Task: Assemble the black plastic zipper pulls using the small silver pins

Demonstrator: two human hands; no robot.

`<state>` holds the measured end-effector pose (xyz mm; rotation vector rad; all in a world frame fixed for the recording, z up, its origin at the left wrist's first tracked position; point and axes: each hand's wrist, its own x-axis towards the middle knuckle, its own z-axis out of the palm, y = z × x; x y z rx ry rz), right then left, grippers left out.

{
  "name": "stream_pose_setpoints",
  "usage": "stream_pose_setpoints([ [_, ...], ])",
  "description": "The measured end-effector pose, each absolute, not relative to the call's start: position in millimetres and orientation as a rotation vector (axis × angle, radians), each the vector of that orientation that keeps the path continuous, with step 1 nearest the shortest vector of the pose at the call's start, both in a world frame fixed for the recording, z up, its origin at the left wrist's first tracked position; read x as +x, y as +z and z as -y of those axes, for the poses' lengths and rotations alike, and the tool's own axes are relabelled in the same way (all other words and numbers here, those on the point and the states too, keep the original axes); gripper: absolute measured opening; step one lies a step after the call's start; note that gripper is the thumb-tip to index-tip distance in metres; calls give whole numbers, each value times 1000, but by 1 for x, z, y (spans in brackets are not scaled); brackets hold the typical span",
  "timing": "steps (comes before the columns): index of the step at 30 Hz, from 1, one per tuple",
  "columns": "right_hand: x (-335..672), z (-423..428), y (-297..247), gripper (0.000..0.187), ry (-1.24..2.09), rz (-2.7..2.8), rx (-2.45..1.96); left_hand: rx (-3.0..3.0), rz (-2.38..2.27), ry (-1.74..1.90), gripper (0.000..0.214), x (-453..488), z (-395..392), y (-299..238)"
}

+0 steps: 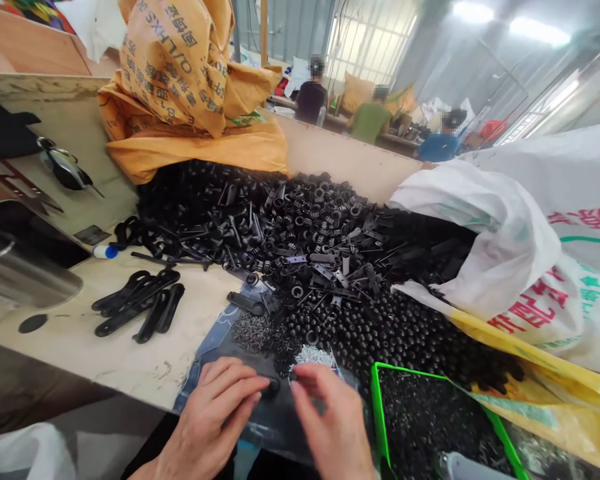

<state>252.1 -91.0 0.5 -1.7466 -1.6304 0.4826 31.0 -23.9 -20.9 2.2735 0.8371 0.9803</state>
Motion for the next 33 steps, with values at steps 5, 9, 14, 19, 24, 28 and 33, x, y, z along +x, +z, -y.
stream_pose_setpoints([
  [5,221,98,-21,15,275,1835,-1650,2274,-908,979,23,30,25,-18],
  [9,220,89,-23,21,193,1907,-1622,2316,-915,901,26,31,26,-25],
  [14,224,80,-14,31,153,2095,-1645,2289,-964,888,27,36,27,-40],
  [19,224,72,-9,11,209,2319,-1726,2207,-992,882,27,37,29,-44],
  [24,218,62,0,24,69,2423,-1734,2171,-1017,869,30,38,29,-45],
  [28,213,56,-3,29,2,2439,-1747,2144,-1024,858,31,38,29,-47],
  [33,215,61,-21,20,-57,2387,-1796,2176,-983,893,28,36,28,-44],
])
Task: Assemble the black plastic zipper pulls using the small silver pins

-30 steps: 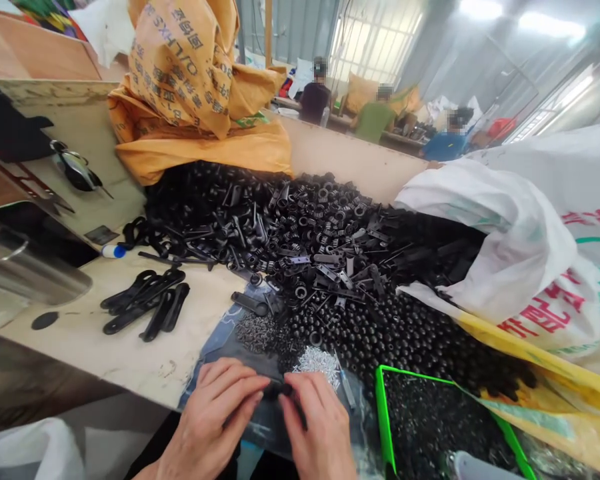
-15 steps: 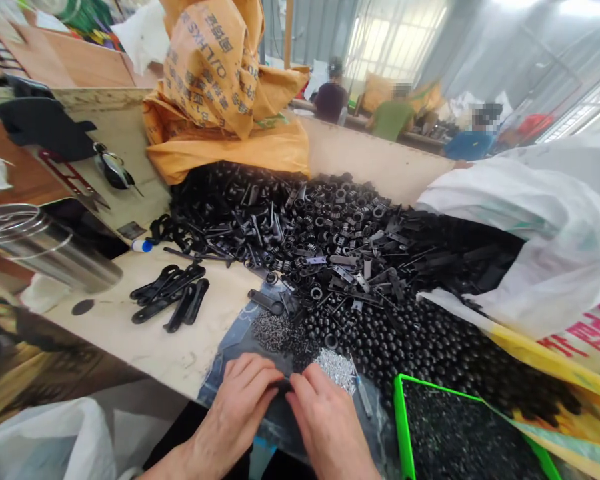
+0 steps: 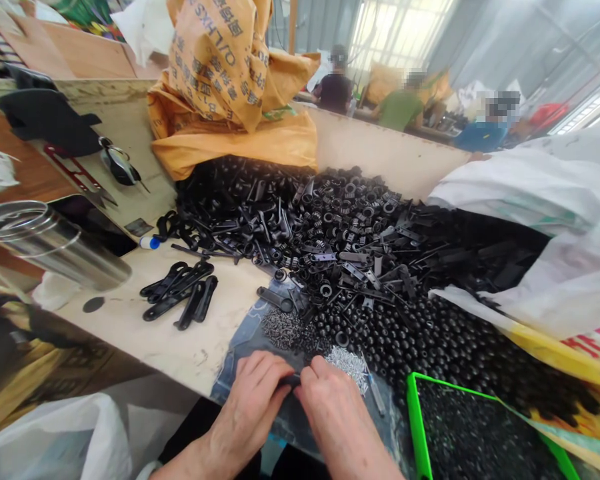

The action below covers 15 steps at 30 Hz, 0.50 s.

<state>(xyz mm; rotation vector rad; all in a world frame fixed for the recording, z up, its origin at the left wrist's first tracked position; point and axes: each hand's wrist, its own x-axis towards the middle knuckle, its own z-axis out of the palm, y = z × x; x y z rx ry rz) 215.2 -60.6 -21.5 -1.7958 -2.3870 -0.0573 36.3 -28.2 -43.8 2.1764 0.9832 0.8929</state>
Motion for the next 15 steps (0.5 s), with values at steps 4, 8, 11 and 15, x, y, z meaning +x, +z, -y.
stream_pose_setpoints([
  [4,218,68,-19,30,87,2272,-1749,2210,-976,908,25,35,27,-40],
  [8,216,69,-10,47,132,2182,-1740,2213,-982,895,24,35,28,-39],
  [11,213,69,-9,52,238,2109,-1765,2225,-989,919,25,35,29,-40],
  [15,214,73,-9,41,398,1946,-1756,2256,-974,901,27,36,27,-40],
])
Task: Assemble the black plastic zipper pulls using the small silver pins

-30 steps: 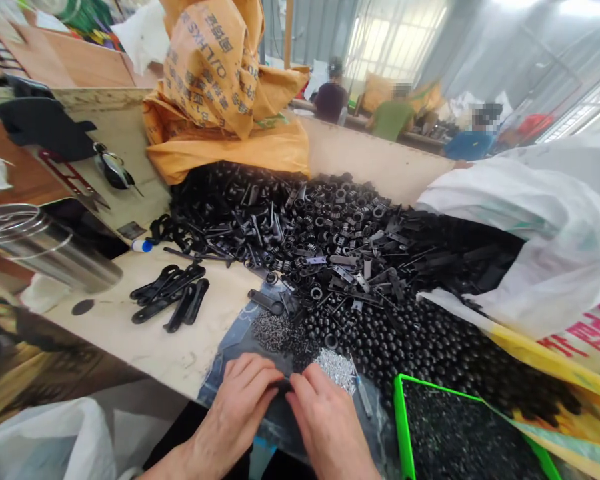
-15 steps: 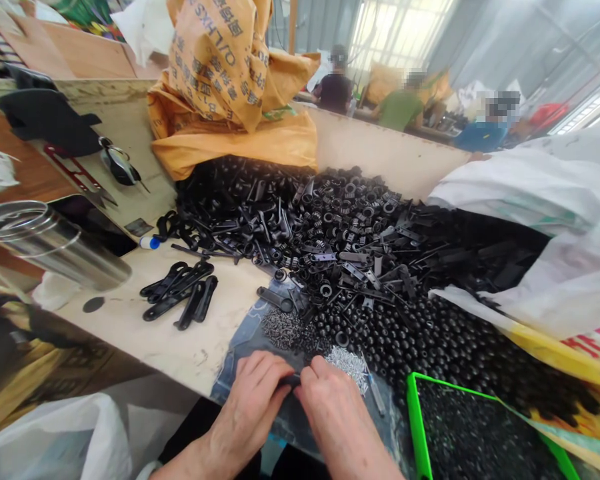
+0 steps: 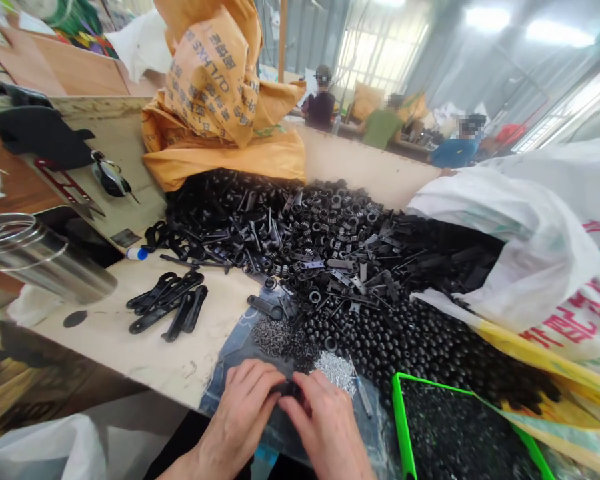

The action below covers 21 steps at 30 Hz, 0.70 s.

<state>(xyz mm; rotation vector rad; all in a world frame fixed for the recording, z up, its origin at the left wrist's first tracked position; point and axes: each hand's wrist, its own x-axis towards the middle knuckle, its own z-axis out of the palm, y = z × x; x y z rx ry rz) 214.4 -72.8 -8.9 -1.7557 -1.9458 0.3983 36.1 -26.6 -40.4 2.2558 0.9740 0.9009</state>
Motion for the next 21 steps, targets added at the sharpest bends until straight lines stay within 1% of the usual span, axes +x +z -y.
stream_pose_setpoints([
  [2,218,78,-7,38,450,1840,-1721,2262,-971,877,29,35,25,-40],
  [4,224,87,-6,40,534,1680,-1691,2272,-970,855,32,31,25,-39],
  [5,227,92,-6,40,609,1552,-1676,2281,-964,859,34,29,25,-38],
  [8,233,109,-6,31,952,977,-1530,2276,-961,992,37,24,31,-36],
  [9,234,114,-6,32,1078,785,-1423,2258,-958,1057,35,24,33,-33],
  [12,227,119,-7,45,1382,419,-1038,2185,-920,1205,27,26,33,-24],
  [14,220,118,-8,48,1465,348,-868,2153,-840,1225,22,32,29,-14],
  [16,211,115,-12,47,1486,356,-817,2135,-734,1162,19,39,23,-1],
  [21,195,116,-23,51,1543,391,-814,1863,-577,815,18,53,20,24],
])
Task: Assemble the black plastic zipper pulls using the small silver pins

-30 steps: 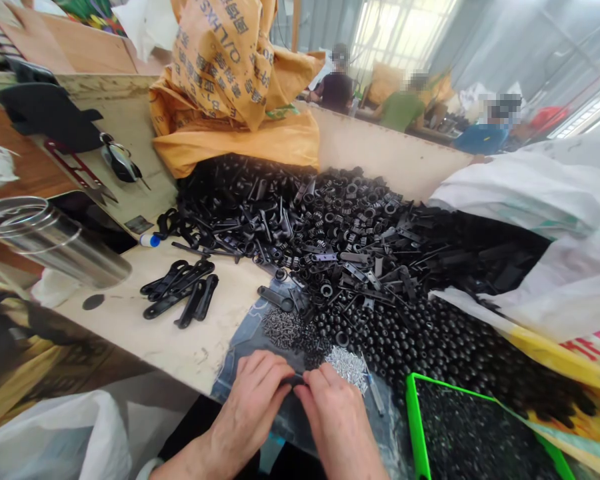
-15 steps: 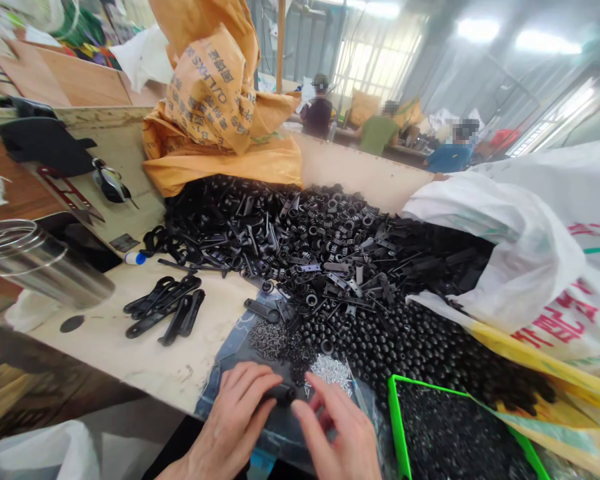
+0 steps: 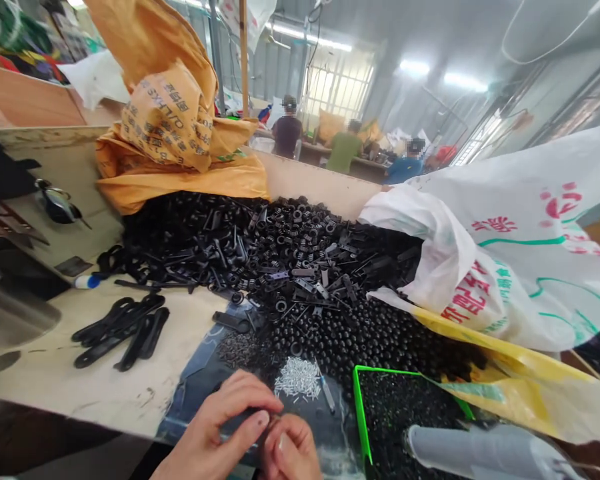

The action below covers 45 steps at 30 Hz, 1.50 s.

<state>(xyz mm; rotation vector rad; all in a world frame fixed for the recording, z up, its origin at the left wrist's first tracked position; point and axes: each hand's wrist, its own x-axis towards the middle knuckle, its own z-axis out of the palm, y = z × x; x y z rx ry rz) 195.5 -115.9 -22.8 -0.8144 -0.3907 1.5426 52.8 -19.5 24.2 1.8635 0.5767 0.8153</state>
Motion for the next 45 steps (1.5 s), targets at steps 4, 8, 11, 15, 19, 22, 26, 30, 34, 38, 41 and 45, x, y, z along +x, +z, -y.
stream_pose_setpoints([
  [4,190,120,-27,48,1612,344,-800,1666,-549,715,21,48,24,28],
  [8,183,120,-29,47,1667,321,-782,1680,-566,713,18,33,29,26],
  [11,177,118,-32,48,1706,335,-765,1668,-571,724,18,24,31,26],
  [15,168,113,-35,51,1763,368,-788,1617,-599,748,15,15,31,23],
  [19,159,110,-31,53,1751,364,-834,1598,-634,767,14,6,32,14],
  [22,152,109,-27,57,1743,358,-862,1590,-640,787,14,-1,33,7],
  [26,146,109,-23,59,1719,355,-902,1610,-620,811,15,-6,33,6],
  [30,144,110,-25,60,1703,365,-943,1647,-618,800,14,-10,31,12],
  [34,144,111,-26,60,1706,376,-986,1633,-632,720,15,-13,28,17],
  [38,144,114,-22,55,1674,377,-1033,1613,-617,700,15,-14,26,17],
  [41,143,116,-20,53,1636,381,-1066,1629,-598,728,14,-14,26,16],
  [45,141,117,-19,55,1562,404,-1125,1643,-599,718,13,-14,27,13],
])
